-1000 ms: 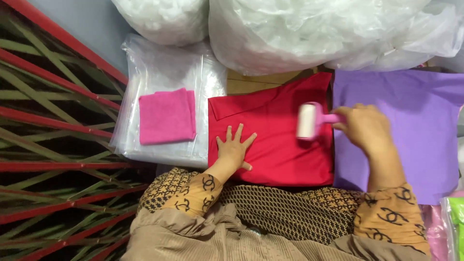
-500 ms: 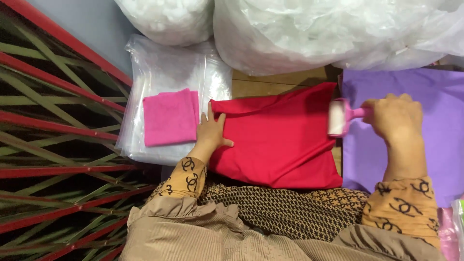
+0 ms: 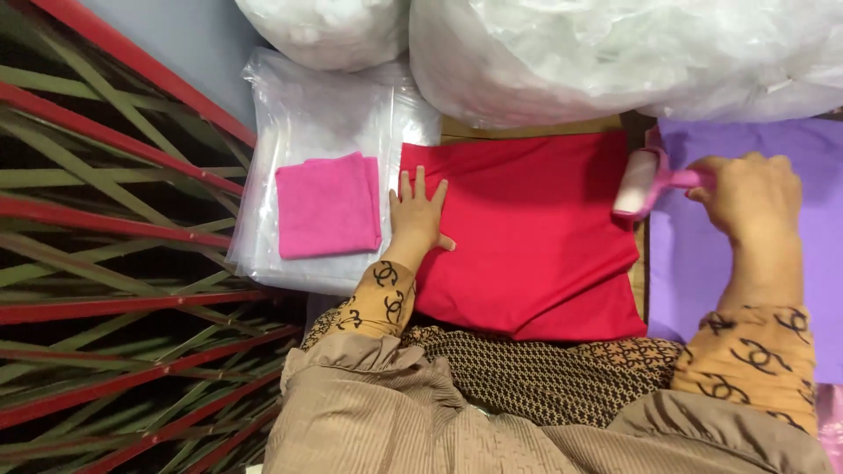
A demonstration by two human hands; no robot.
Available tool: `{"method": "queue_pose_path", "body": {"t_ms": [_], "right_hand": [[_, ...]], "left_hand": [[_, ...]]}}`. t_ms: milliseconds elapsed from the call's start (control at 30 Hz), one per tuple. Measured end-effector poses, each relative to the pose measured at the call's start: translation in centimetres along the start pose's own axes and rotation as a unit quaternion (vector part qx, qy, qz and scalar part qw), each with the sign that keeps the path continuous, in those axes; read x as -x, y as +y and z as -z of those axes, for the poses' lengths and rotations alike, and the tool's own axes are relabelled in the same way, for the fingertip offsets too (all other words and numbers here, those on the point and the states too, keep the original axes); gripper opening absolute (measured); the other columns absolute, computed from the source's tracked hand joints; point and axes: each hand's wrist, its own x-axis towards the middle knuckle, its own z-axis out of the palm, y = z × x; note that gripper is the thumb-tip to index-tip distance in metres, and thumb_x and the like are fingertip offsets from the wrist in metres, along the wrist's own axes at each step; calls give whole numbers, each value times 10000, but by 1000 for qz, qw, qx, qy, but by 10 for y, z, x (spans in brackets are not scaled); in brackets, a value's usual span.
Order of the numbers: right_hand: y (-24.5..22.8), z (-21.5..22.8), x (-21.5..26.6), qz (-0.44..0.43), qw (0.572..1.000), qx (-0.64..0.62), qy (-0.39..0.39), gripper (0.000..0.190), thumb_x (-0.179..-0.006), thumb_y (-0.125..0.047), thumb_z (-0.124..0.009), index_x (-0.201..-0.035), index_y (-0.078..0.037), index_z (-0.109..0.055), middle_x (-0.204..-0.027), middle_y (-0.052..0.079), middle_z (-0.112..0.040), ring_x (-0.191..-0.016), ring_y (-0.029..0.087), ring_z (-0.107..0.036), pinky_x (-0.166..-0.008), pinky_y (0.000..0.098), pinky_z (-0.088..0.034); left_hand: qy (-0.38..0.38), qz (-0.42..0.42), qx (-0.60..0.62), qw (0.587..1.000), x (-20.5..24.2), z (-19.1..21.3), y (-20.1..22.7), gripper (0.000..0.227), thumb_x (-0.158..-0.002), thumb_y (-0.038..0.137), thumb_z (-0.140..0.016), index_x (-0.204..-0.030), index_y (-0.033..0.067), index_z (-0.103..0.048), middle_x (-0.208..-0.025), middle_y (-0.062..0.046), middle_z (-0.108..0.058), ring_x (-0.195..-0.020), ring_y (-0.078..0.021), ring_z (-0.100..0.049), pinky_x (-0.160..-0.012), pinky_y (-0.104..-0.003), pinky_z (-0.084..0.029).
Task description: Using a lint roller to clean a piece of red fabric on a wooden work surface.
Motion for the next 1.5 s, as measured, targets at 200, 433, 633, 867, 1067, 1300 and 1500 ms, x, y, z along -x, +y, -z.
{"method": "queue_pose_path", "body": {"t_ms": [200, 433, 633, 867, 1067, 1300, 1500], "right_hand": [[-95, 44, 9, 118, 974, -193, 20, 432, -936, -467, -691, -1344, -325, -693, -1036, 172, -755, -954, 431, -695, -746, 529, -539], [-74, -3, -25, 122, 977, -174, -2, 437, -936, -475, -690, -1343, -316, -691, -1124, 155, -751, -1066, 396, -723, -833, 517, -584], [-6, 0, -10, 15, 999, -25, 25, 395, -918, -616, -663, -1287, -478, -688, -1075, 75, -795, -971, 366, -771, -742, 456, -627], [-126, 20, -17, 137, 975, -142, 98, 494, -915, -520, -665, -1371, -333, -641, -1067, 125, -722, -927, 411, -725, -728, 553, -573], [0, -12, -23, -27, 989, -106, -103, 388, -940, -495, -696, -1301, -356, -674, -1176, 155, -787, -1085, 402, -752, -827, 528, -603], [-3, 9, 7, 41, 961, -244, -123, 308, -925, -306, -735, -1224, -251, -683, -1067, 122, -762, -908, 352, -712, -730, 489, -518], [-81, 1, 2, 216, 963, -151, -49, 494, -769, -125, -852, -1184, -371, -745, -1573, 140, -480, -1279, 435, -627, -1047, 500, -533]], "left_hand": [[90, -15, 41, 995, -19, -12, 12, 1150, -770, 684, -799, -1643, 234, -202, -1720, -140, 129, -1574, -435, 68, -1250, -579, -142], [61, -29, 91, 994, -17, -5, 7, 1144, -723, 520, -909, -1622, 249, -256, -1728, -114, -109, -1563, -410, -164, -1215, -658, -207], [142, 1, 69, 987, -49, -7, 15, 742, -822, 582, -791, -1403, 207, -524, -1488, -115, -401, -1382, -385, -380, -1186, -648, -236], [289, 6, 163, 943, -96, -31, 14, 643, -904, 341, -712, -1478, 147, -498, -1577, -116, -426, -1481, -410, -304, -1131, -688, -294], [305, -33, 135, 942, -94, -9, 12, 841, -750, 254, -880, -1474, 142, -467, -1459, -93, -556, -1461, -455, -318, -1148, -705, -290], [249, -61, -1, 966, -96, -8, 16, 74, -842, 128, -754, -889, 181, -774, -974, -33, -696, -1041, -282, -641, -1126, -562, -347], [370, -207, -37, 905, -54, -65, 41, 169, -833, 138, -714, -968, 162, -812, -939, -127, -736, -966, -328, -698, -1027, -545, -452]]}}
